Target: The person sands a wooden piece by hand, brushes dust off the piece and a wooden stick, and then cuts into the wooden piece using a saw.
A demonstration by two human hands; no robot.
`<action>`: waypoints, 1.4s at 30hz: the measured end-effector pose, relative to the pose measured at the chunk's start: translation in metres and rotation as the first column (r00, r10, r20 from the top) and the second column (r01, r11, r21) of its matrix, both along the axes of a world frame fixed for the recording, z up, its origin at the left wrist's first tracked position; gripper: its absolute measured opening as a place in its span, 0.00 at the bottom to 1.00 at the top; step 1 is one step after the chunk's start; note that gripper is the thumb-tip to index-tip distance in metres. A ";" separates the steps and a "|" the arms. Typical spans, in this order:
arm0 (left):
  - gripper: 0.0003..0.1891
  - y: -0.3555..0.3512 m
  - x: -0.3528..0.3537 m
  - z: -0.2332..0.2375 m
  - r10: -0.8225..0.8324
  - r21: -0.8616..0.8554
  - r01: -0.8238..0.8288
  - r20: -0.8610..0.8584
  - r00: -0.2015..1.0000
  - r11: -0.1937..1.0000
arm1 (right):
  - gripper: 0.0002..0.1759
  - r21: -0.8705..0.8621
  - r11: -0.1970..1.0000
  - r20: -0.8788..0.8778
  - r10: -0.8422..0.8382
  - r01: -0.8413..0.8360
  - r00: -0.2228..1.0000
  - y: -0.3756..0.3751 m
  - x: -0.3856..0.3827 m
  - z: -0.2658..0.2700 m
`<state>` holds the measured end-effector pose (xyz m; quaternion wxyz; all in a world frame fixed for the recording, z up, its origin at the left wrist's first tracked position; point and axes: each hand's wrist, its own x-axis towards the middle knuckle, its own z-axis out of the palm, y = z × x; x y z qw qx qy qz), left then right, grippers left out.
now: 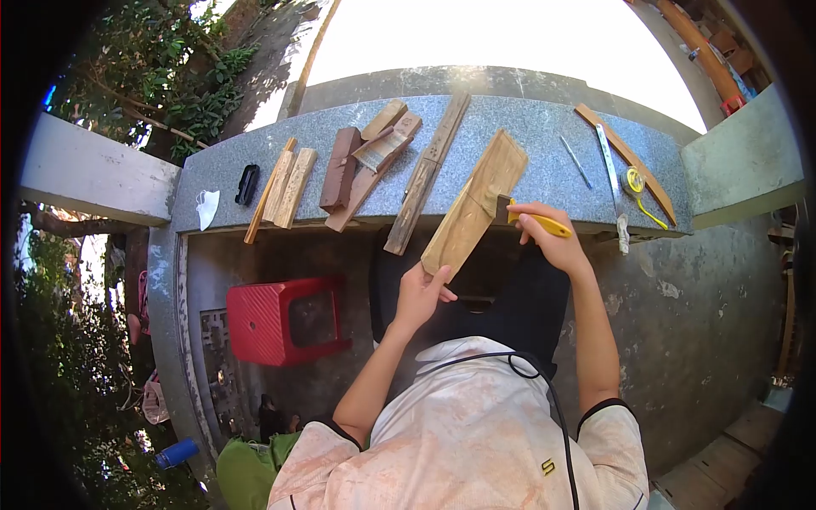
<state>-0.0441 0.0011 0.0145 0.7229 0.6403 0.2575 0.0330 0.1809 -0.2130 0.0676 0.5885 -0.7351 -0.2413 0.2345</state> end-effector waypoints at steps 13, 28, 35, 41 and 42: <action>0.20 0.011 -0.001 -0.010 -0.045 -0.076 0.047 0.025 0.999 0.996 | 0.11 -0.129 0.991 0.560 0.037 0.043 0.828 0.015 -0.011 0.012; 0.24 -0.004 0.032 -0.015 -0.146 -0.157 0.135 -0.063 0.987 0.978 | 0.17 0.132 0.941 0.221 -0.336 0.313 0.916 -0.002 -0.042 -0.043; 0.28 -0.013 0.048 -0.020 -0.308 -0.084 0.298 -0.146 0.940 0.951 | 0.21 0.168 0.866 -0.130 -0.453 0.470 0.882 -0.014 -0.035 -0.078; 0.31 0.007 0.033 -0.002 -0.342 0.378 0.410 -0.236 0.910 0.830 | 0.22 0.162 0.885 -0.143 -0.417 0.437 0.898 -0.020 -0.039 -0.081; 0.31 0.012 0.025 -0.010 -0.275 0.462 0.324 -0.172 0.946 0.825 | 0.22 0.150 0.895 -0.122 -0.405 0.420 0.906 -0.019 -0.037 -0.081</action>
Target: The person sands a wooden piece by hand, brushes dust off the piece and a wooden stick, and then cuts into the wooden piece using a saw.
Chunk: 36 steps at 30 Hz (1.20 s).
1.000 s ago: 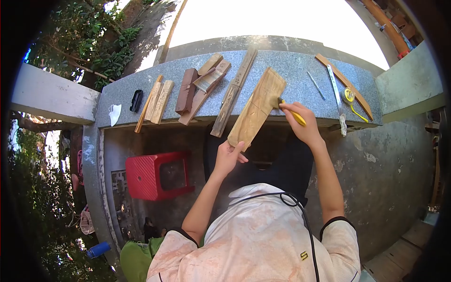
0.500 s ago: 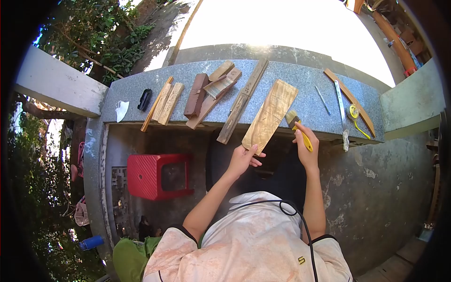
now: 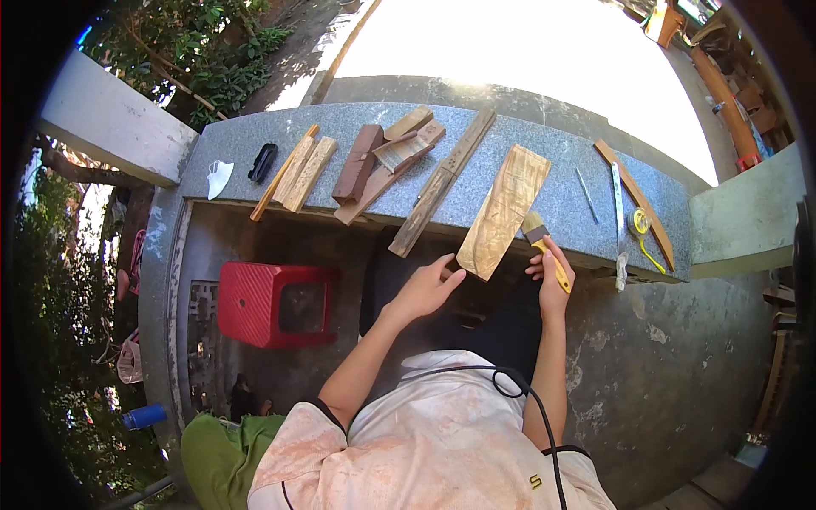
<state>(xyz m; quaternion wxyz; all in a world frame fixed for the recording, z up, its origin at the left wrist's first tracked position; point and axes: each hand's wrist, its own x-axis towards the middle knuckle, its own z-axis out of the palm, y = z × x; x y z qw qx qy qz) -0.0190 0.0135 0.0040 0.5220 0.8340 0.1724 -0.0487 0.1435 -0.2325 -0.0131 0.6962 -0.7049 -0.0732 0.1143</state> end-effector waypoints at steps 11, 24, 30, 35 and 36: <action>0.28 0.028 -0.016 0.042 0.283 0.434 -0.517 0.497 0.820 0.737 | 0.22 -0.017 1.000 -0.004 0.018 -0.018 1.000 -0.003 0.001 0.002; 0.21 0.045 0.005 0.043 0.325 0.234 -0.372 0.213 0.921 0.898 | 0.21 -0.005 1.000 0.010 -0.010 0.010 1.000 0.002 -0.004 0.003; 0.20 0.008 -0.009 0.061 0.221 0.087 -0.257 0.302 0.927 0.962 | 0.22 0.000 1.000 0.031 -0.011 0.011 0.999 0.001 -0.002 -0.003; 0.20 -0.004 -0.006 0.046 0.132 0.124 -0.165 0.234 0.963 0.979 | 0.22 -0.013 0.999 0.087 -0.033 0.034 0.996 0.004 -0.005 0.003; 0.20 -0.004 -0.004 0.042 0.118 0.147 -0.150 0.205 0.972 0.978 | 0.22 -0.012 0.999 0.087 -0.043 0.044 0.995 0.005 -0.004 0.007</action>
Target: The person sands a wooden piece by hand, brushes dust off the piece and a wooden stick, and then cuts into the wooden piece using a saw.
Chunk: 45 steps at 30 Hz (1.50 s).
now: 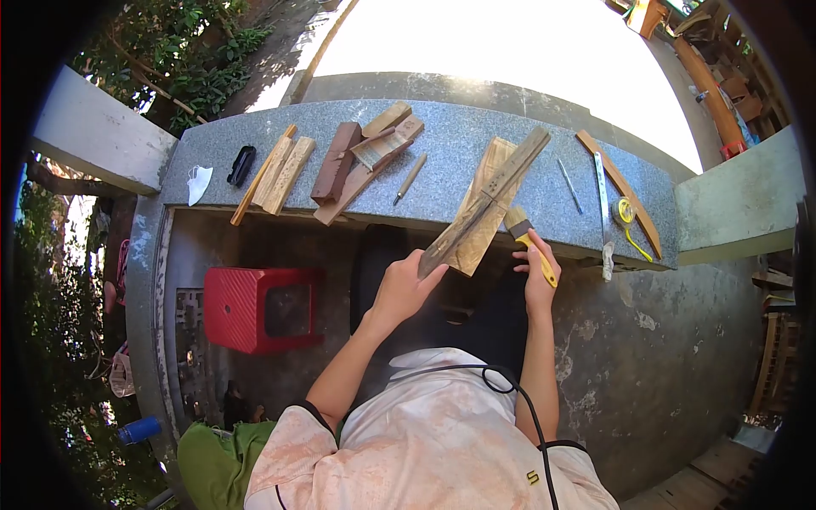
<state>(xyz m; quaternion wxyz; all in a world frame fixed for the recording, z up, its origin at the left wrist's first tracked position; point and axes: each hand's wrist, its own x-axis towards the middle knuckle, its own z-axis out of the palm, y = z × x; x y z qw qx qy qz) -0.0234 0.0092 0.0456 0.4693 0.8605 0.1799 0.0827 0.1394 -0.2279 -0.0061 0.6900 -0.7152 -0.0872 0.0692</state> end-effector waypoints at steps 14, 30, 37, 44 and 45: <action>0.22 0.008 -0.006 -0.007 -0.016 -0.166 0.013 -0.017 1.000 0.986 | 0.11 -0.464 0.835 0.354 0.482 -0.297 0.802 0.042 -0.004 0.115; 0.18 0.009 -0.015 -0.033 -0.006 -0.567 -0.046 -0.090 0.996 0.822 | 0.12 -0.792 0.326 0.105 0.905 -0.515 0.411 0.076 -0.032 0.143; 0.19 0.007 -0.020 -0.046 0.064 -0.782 -0.096 -0.072 0.995 0.616 | 0.15 -0.850 0.446 0.212 0.775 -0.278 0.595 0.069 -0.003 0.134; 0.19 0.004 -0.035 -0.040 0.119 -0.848 -0.182 -0.141 0.983 0.497 | 0.10 -0.849 0.473 0.220 0.722 -0.236 0.656 0.071 0.012 0.141; 0.20 0.005 -0.033 -0.039 0.119 -0.846 -0.181 -0.139 0.983 0.501 | 0.09 -0.862 0.447 0.225 0.760 -0.238 0.610 0.075 0.003 0.138</action>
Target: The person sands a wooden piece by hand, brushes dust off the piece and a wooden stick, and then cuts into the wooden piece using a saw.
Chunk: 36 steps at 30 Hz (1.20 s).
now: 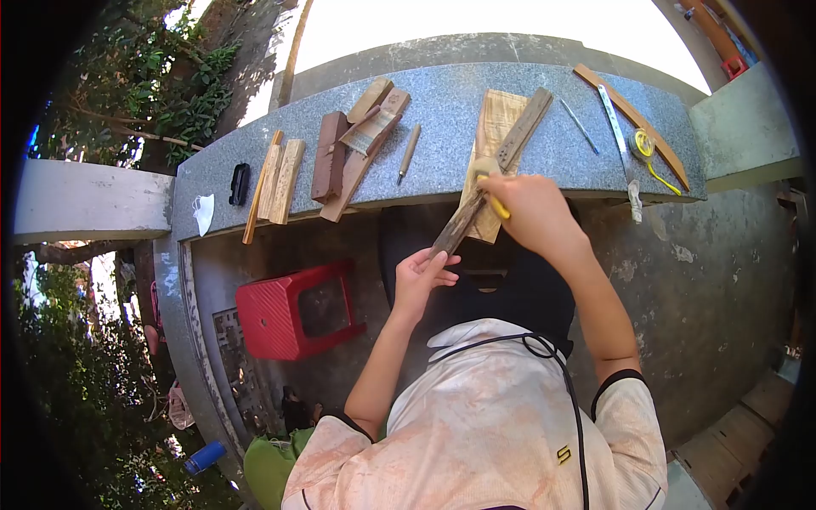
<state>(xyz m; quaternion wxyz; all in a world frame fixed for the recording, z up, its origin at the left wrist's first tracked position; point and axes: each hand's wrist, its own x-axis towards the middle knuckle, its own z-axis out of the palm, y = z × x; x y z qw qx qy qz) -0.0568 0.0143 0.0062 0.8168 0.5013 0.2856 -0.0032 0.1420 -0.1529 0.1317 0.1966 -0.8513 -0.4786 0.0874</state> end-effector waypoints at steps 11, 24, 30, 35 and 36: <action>0.20 -0.001 -0.002 0.006 -0.025 0.031 0.026 -0.029 0.999 0.999 | 0.14 -0.208 0.958 -0.086 0.181 -0.196 0.980 0.009 -0.009 0.009; 0.19 0.004 0.001 0.007 -0.026 0.096 0.028 -0.018 0.999 0.995 | 0.13 -0.033 0.977 -0.402 -0.207 0.212 0.892 -0.018 0.067 0.021; 0.19 0.007 0.003 0.012 -0.038 0.092 0.040 -0.028 0.999 0.995 | 0.15 0.041 0.999 -0.154 -0.006 0.013 0.988 -0.015 0.062 -0.005; 0.20 0.010 0.004 0.011 -0.050 0.084 0.053 -0.035 0.998 0.995 | 0.16 0.013 0.968 -0.290 -0.235 0.250 0.928 -0.022 0.122 -0.010; 0.20 0.010 0.005 0.013 -0.051 0.093 0.054 -0.039 0.998 0.994 | 0.16 0.031 0.978 -0.083 -0.205 0.208 0.975 -0.018 0.125 -0.027</action>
